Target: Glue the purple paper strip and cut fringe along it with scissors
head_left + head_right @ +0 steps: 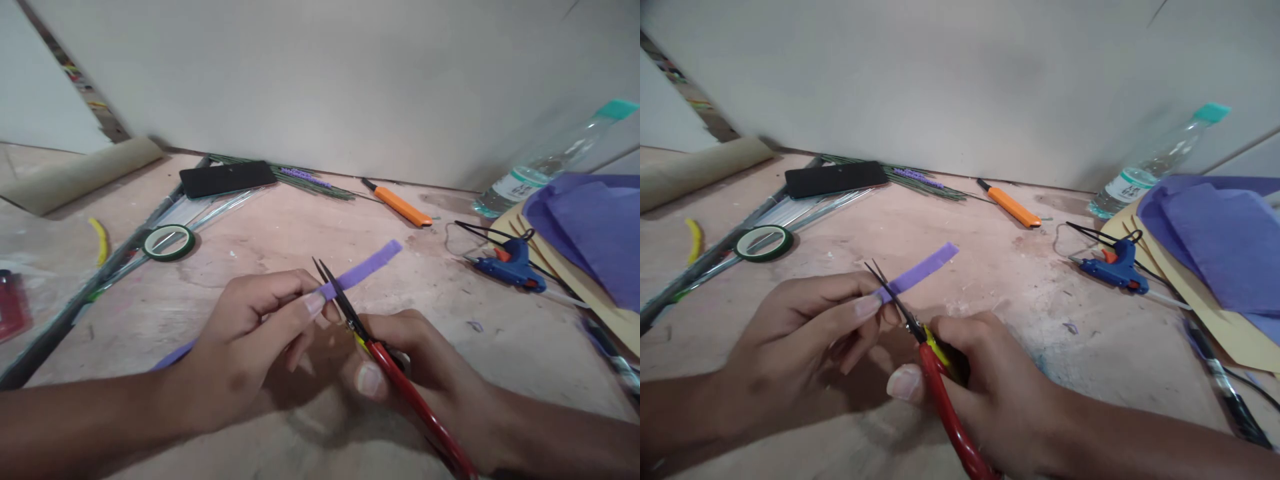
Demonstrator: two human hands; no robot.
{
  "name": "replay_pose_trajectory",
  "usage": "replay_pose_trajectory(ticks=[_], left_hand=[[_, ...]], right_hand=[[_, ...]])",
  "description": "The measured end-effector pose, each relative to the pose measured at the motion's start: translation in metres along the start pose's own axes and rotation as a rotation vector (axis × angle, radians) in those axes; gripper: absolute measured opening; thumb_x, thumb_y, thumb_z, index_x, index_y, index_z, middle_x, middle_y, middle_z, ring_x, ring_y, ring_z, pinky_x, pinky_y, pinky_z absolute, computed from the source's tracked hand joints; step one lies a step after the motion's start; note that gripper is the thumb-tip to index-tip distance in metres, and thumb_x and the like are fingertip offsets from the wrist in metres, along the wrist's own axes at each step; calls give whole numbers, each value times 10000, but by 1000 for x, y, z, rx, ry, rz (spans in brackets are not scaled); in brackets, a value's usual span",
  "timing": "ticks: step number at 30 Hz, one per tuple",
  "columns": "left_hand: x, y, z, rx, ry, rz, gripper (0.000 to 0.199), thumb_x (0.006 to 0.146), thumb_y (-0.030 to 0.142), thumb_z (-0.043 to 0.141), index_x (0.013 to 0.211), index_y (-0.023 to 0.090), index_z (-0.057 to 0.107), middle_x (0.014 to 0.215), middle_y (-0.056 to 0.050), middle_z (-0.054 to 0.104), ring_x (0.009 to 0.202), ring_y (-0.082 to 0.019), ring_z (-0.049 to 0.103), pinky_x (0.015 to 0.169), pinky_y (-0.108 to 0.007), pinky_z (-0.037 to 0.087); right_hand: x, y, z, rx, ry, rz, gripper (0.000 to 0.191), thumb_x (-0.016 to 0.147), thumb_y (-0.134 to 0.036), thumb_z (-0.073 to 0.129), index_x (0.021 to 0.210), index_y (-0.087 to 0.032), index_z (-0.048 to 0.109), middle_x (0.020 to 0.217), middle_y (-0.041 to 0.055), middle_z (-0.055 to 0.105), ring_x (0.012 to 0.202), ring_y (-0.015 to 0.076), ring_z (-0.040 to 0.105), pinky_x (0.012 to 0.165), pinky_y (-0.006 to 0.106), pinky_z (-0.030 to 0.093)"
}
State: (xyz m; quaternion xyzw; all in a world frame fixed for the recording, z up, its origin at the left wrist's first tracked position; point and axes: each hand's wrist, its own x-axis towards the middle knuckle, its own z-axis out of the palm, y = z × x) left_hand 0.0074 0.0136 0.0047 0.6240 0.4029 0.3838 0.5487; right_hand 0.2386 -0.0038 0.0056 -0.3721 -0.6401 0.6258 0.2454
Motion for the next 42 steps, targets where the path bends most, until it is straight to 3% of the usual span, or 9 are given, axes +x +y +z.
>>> replay_pose_trajectory(ticks=[4, 9, 16, 25, 35, 42], left_hand=[[1, 4, -1, 127, 77, 42, 463, 1076, 330, 556, 630, 216, 611, 566, 30, 597, 543, -113, 555, 535, -214, 458], [1, 5, 2, 138, 47, 39, 467, 1064, 326, 539, 612, 218, 588, 523, 49, 568, 470, -92, 517, 461, -185, 425], [0, 1, 1, 158, 32, 109, 386, 1067, 236, 577, 688, 198, 640, 481, 96, 540, 406, -45, 453, 403, -133, 343], [1, 7, 4, 205, 57, 125, 330, 1026, 201, 569, 714, 209, 675, 439, 112, 476, 370, -51, 390, 371, -137, 304], [2, 1, 4, 192, 39, 155, 328, 1039, 186, 591, 727, 200, 692, 431, 114, 476, 369, -47, 381, 374, -136, 291], [0, 0, 3, 164, 33, 145, 433, 1049, 181, 599, 616, 201, 588, 432, 105, 473, 380, -47, 378, 378, -139, 280]], right_hand=[[-2, 3, 0, 21, -25, -37, 583, 1076, -729, 647, 878, -181, 674, 928, 38, 667, 821, 181, 571, 749, 316, 476], [-2, 2, 1, 28, -33, -40, 530, 1089, -685, 657, 906, -188, 684, 875, 18, 640, 790, 173, 572, 749, 305, 484], [-1, 1, 1, -91, 30, 31, 631, 1016, -753, 704, 733, -216, 531, 721, -20, 506, 666, 148, 470, 649, 295, 449], [-1, 2, 1, -56, -3, 15, 575, 1035, -664, 756, 767, -194, 560, 733, -30, 507, 681, 129, 458, 625, 267, 394], [-2, 0, 2, -101, 14, 43, 605, 1034, -714, 702, 746, -220, 502, 746, -2, 539, 696, 164, 496, 642, 306, 403], [-1, 2, 2, -32, -21, 45, 594, 1036, -662, 739, 726, -208, 515, 754, -10, 558, 692, 146, 494, 640, 291, 414]])
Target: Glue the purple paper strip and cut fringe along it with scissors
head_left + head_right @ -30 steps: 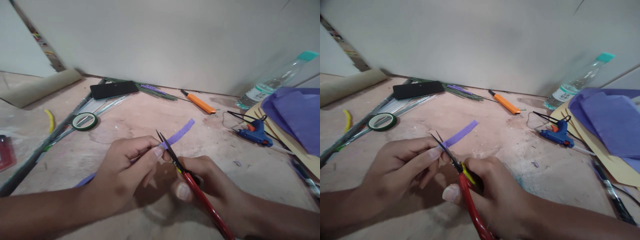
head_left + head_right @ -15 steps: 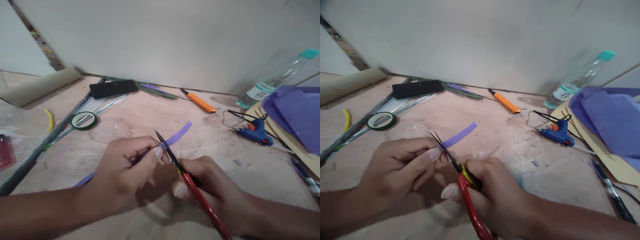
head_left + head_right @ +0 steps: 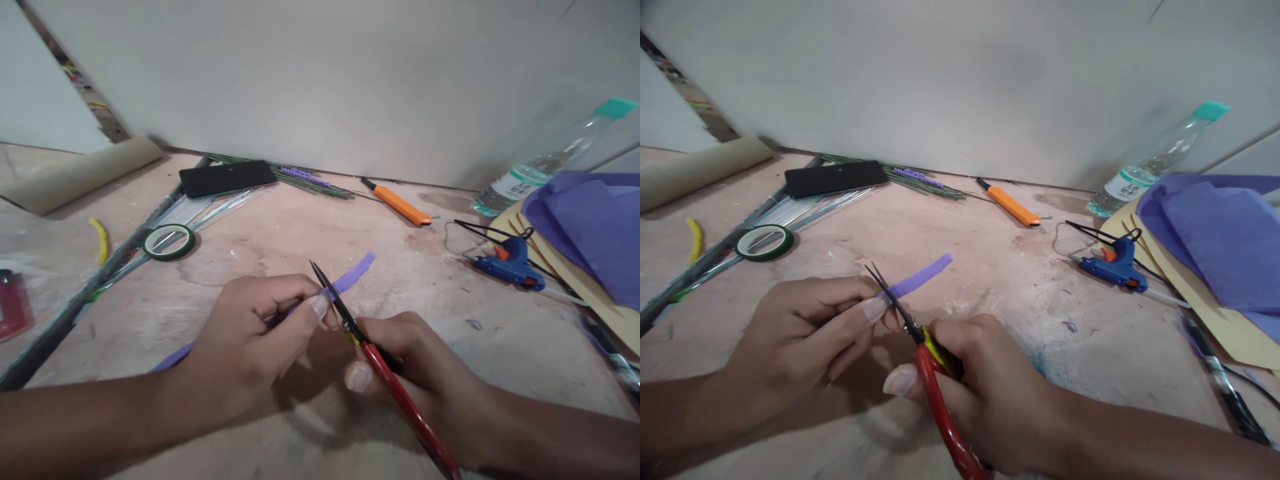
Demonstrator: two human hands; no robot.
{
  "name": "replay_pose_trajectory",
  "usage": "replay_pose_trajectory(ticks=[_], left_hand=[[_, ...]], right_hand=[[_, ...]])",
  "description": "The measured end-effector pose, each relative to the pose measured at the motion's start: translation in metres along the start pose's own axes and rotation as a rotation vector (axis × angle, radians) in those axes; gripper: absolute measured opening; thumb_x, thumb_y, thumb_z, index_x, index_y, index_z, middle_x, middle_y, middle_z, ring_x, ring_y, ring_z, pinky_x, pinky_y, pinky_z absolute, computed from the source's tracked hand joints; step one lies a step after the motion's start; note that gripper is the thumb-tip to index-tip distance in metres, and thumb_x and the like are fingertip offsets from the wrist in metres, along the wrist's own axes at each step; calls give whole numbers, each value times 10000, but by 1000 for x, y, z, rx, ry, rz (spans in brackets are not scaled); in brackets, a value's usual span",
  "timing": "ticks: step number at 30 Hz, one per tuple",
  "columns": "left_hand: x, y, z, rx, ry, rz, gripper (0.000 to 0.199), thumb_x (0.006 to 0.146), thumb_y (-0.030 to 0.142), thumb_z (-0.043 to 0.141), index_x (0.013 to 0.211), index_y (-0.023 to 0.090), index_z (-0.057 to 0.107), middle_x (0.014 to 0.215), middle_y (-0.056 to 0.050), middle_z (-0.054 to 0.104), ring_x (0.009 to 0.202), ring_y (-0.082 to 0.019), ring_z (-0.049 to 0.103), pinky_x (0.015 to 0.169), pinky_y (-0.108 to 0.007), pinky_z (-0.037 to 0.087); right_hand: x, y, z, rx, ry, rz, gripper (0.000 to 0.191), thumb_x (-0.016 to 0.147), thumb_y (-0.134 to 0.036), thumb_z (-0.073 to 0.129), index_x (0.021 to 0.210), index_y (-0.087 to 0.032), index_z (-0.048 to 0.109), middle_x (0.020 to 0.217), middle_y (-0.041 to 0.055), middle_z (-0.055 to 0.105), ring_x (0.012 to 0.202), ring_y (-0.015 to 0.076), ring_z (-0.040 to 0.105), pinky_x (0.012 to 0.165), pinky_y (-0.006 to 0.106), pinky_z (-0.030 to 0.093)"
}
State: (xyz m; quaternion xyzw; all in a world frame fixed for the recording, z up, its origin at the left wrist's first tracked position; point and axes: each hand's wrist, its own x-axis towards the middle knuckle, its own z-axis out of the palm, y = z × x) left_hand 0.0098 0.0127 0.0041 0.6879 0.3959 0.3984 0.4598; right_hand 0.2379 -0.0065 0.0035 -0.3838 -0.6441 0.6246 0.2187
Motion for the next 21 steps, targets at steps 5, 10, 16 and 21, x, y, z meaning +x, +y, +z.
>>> replay_pose_trajectory(ticks=[5, 10, 16, 21], left_hand=[[-1, 1, -1, -47, -16, -44, 370, 1070, 234, 598, 708, 204, 666, 460, 96, 484, 405, -61, 397, 398, -154, 304], [-2, 1, 0, -129, -34, -122, 391, 1076, 313, 601, 707, 199, 662, 558, 56, 562, 505, -87, 521, 480, -170, 413], [-1, 2, -2, -58, 20, -104, 497, 1089, 313, 559, 605, 207, 592, 585, 15, 632, 544, -111, 601, 523, -192, 480], [-1, 4, -2, -16, 41, -52, 408, 1078, 256, 568, 690, 204, 679, 555, 50, 644, 495, -88, 580, 514, -174, 470]], right_hand=[[0, 0, 0, -39, 19, 31, 643, 1009, -737, 725, 709, -214, 501, 721, -17, 518, 667, 140, 451, 618, 286, 407], [0, -3, 0, -63, 59, -21, 665, 1018, -805, 652, 726, -218, 538, 740, 1, 531, 685, 159, 478, 659, 305, 458], [0, 0, -2, 51, 8, -64, 549, 1078, -702, 653, 856, -199, 660, 879, 27, 657, 796, 184, 586, 740, 307, 497], [-1, 1, -3, -15, -32, -74, 585, 1087, -760, 589, 1023, -199, 740, 949, 40, 688, 838, 199, 615, 785, 318, 515]])
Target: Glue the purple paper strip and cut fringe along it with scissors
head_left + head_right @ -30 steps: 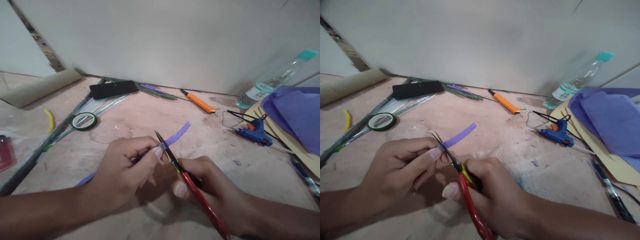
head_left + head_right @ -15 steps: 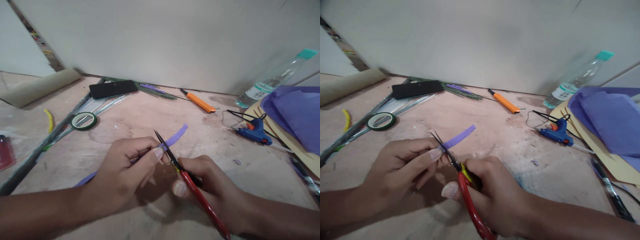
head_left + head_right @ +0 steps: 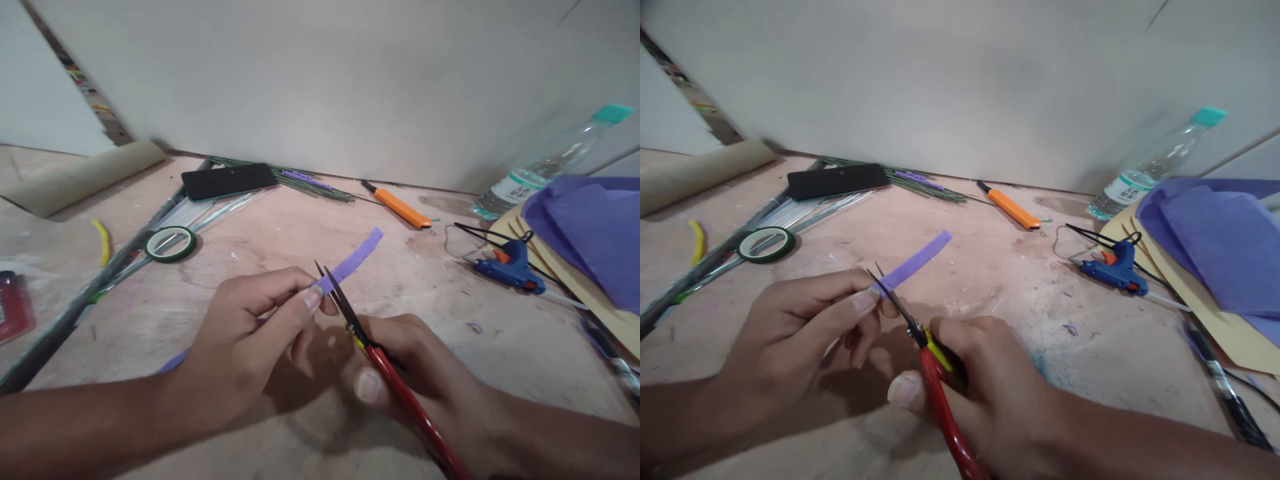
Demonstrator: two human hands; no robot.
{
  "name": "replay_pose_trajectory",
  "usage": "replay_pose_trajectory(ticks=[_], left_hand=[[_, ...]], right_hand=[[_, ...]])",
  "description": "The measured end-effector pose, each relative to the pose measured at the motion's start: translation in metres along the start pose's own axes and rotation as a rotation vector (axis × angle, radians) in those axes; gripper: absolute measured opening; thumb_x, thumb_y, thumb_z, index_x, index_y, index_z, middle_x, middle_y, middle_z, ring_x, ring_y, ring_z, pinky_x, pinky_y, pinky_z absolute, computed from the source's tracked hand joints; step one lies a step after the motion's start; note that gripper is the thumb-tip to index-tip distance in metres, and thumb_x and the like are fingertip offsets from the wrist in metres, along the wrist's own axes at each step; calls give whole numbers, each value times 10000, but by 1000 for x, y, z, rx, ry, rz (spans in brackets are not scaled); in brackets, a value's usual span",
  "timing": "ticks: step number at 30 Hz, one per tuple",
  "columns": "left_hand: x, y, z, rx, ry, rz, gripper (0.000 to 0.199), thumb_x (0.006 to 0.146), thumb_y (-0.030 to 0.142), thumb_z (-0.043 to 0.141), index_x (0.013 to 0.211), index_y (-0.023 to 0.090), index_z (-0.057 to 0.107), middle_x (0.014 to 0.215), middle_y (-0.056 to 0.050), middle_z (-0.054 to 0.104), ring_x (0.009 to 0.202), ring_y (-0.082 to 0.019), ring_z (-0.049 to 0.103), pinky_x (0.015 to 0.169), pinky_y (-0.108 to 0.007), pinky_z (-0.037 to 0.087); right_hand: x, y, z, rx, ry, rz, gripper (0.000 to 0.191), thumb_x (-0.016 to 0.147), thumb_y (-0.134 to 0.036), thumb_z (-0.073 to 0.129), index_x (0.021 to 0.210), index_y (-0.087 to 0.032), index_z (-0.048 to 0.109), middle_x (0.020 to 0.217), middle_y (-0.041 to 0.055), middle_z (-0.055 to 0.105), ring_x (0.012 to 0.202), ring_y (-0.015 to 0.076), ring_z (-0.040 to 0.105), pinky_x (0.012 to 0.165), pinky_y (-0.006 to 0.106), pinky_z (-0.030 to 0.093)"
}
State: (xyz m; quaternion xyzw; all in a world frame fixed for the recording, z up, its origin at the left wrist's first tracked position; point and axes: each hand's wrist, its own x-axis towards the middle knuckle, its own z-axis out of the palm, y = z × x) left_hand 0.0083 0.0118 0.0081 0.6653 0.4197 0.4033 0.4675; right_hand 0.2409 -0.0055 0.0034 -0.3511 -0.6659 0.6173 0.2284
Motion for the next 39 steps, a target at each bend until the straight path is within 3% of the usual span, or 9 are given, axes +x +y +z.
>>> replay_pose_trajectory(ticks=[4, 8, 17, 22, 30, 34, 39], left_hand=[[-1, -3, 1, 23, 14, 34, 434, 1055, 220, 592, 626, 201, 658, 512, 58, 628, 434, -73, 502, 463, -187, 405], [0, -4, 1, 55, -17, 32, 376, 1052, 230, 601, 692, 202, 702, 479, 68, 620, 402, -74, 477, 415, -193, 347], [3, -1, 2, 52, -22, 62, 395, 1028, 174, 583, 641, 198, 661, 468, 87, 622, 394, -46, 489, 405, -140, 343], [3, 0, 3, 51, -15, 73, 439, 1031, 151, 574, 598, 199, 633, 450, 94, 590, 377, -35, 468, 395, -133, 328], [2, -2, 3, 36, -38, 78, 444, 1034, 149, 582, 594, 193, 620, 447, 100, 580, 377, -27, 467, 387, -117, 316], [3, -2, 3, 45, -50, 77, 463, 1030, 143, 572, 569, 190, 594, 436, 104, 549, 377, -24, 454, 387, -110, 307], [2, -2, 4, 12, -54, 59, 464, 1042, 159, 571, 580, 195, 599, 443, 104, 543, 380, -27, 448, 383, -111, 304]], right_hand=[[-1, 0, 0, -90, 32, 34, 680, 1060, -830, 550, 984, -187, 758, 844, 36, 653, 741, 189, 564, 716, 315, 503], [-2, 3, 1, -92, 49, 48, 659, 1047, -823, 578, 933, -195, 741, 773, 23, 611, 703, 190, 559, 697, 316, 514], [1, -1, 2, -32, 41, 42, 542, 1056, -703, 689, 892, -189, 738, 846, 41, 703, 743, 184, 622, 711, 293, 529], [3, -4, 2, -52, 67, 48, 581, 1022, -726, 712, 792, -193, 702, 824, 47, 689, 754, 197, 639, 733, 310, 543], [1, -4, 5, -97, 108, 77, 631, 995, -776, 706, 731, -211, 613, 724, 7, 581, 652, 160, 504, 660, 301, 490], [-1, -2, 4, -75, 94, 65, 616, 1006, -726, 734, 721, -202, 581, 733, 2, 585, 663, 153, 517, 641, 284, 462], [2, -1, 3, -32, 78, 37, 536, 1036, -648, 751, 783, -185, 656, 734, -9, 613, 667, 142, 547, 629, 265, 440]])
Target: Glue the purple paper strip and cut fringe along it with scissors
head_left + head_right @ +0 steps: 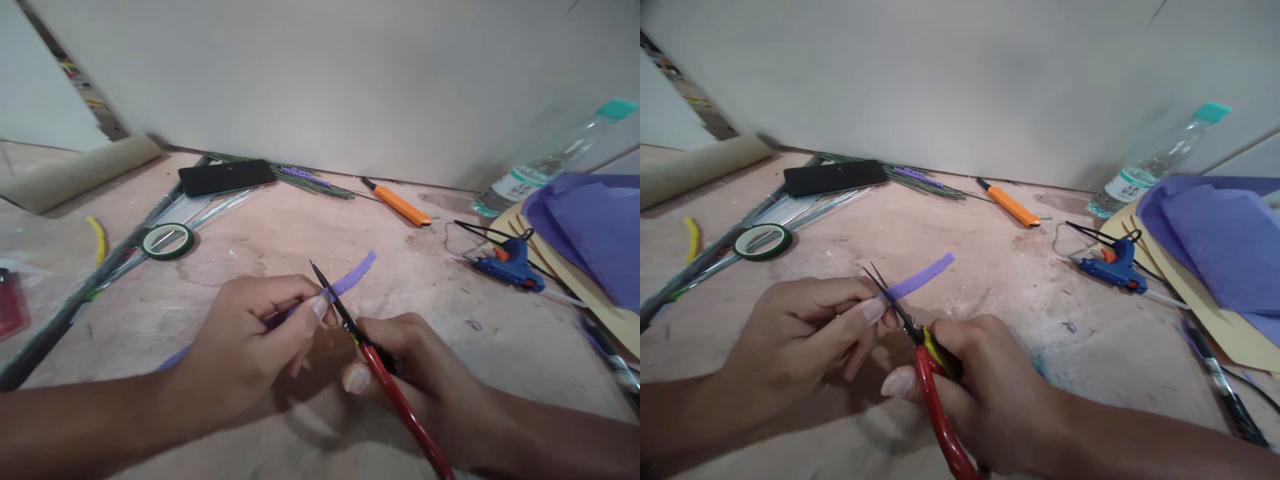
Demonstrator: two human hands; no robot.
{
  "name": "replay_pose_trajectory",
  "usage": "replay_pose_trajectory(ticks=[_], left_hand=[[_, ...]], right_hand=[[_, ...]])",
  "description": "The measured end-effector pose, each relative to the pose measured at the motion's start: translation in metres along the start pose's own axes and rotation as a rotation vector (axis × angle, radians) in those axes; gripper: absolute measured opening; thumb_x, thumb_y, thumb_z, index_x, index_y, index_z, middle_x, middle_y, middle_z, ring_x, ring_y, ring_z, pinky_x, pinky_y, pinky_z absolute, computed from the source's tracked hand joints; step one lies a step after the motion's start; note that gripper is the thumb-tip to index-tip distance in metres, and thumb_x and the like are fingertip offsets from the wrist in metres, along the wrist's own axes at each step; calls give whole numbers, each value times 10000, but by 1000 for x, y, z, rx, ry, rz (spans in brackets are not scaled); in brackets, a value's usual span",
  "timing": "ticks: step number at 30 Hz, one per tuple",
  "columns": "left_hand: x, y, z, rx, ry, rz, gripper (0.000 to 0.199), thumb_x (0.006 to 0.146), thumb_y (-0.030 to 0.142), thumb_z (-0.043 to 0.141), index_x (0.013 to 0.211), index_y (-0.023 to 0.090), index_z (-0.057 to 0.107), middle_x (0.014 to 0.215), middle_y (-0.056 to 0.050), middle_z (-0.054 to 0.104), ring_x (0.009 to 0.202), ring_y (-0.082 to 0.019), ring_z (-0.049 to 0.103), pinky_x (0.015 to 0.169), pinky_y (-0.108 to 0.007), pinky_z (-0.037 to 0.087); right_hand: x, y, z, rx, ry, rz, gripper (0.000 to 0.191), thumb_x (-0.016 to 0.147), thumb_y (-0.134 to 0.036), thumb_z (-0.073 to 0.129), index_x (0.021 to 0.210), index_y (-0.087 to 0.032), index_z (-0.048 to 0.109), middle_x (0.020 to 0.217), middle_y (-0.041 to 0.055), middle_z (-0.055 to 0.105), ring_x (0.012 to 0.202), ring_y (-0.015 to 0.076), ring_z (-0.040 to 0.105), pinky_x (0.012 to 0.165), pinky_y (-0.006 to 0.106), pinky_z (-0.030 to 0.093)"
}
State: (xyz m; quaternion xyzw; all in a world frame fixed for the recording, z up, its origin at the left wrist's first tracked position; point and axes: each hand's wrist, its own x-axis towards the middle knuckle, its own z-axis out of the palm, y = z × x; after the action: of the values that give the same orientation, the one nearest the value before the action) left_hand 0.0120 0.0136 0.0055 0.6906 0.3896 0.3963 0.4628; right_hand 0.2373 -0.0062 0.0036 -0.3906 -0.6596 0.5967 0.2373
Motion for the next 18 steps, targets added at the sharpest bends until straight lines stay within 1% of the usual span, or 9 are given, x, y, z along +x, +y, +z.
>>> replay_pose_trajectory(ticks=[3, 5, 8, 13, 15, 18], left_hand=[[-1, -2, -1, -24, -5, -18, 464, 1062, 188, 573, 600, 192, 612, 474, 96, 565, 393, -27, 450, 388, -118, 311], [-2, -2, -1, -39, -8, -41, 442, 1075, 221, 577, 640, 188, 645, 537, 80, 621, 438, -34, 503, 422, -119, 364], [-3, -1, -2, -58, -4, -65, 429, 1078, 261, 584, 665, 186, 669, 605, 55, 672, 513, -53, 584, 480, -128, 432], [-1, 6, -3, -27, 40, -77, 432, 1075, 277, 533, 670, 202, 663, 554, 49, 650, 519, -78, 626, 555, -148, 513], [-1, 6, -3, -30, 55, -86, 416, 1067, 284, 536, 678, 203, 656, 535, 60, 630, 473, -66, 572, 505, -145, 477], [-1, 3, -1, -33, 42, -108, 387, 1068, 288, 552, 712, 193, 671, 520, 76, 612, 427, -48, 489, 408, -139, 363]], right_hand=[[1, -1, 0, 2, 6, -3, 559, 1032, -678, 739, 771, -190, 667, 720, -5, 602, 671, 155, 561, 662, 279, 482], [1, -1, 0, -23, 16, 3, 616, 1023, -750, 698, 754, -197, 660, 707, 5, 590, 665, 166, 553, 681, 300, 511], [1, -1, 0, -51, 33, 0, 690, 1014, -844, 618, 756, -205, 646, 703, 10, 567, 658, 170, 529, 670, 311, 517], [0, 0, 0, -51, 31, -6, 699, 1021, -862, 585, 825, -197, 674, 760, 24, 603, 720, 185, 575, 691, 312, 533], [0, 0, 0, -52, 25, -14, 695, 1023, -857, 585, 838, -192, 675, 793, 32, 628, 727, 182, 579, 688, 309, 530], [-1, 1, 0, -52, 8, -32, 662, 1045, -817, 590, 834, -193, 656, 826, 38, 652, 724, 175, 582, 694, 310, 525]])
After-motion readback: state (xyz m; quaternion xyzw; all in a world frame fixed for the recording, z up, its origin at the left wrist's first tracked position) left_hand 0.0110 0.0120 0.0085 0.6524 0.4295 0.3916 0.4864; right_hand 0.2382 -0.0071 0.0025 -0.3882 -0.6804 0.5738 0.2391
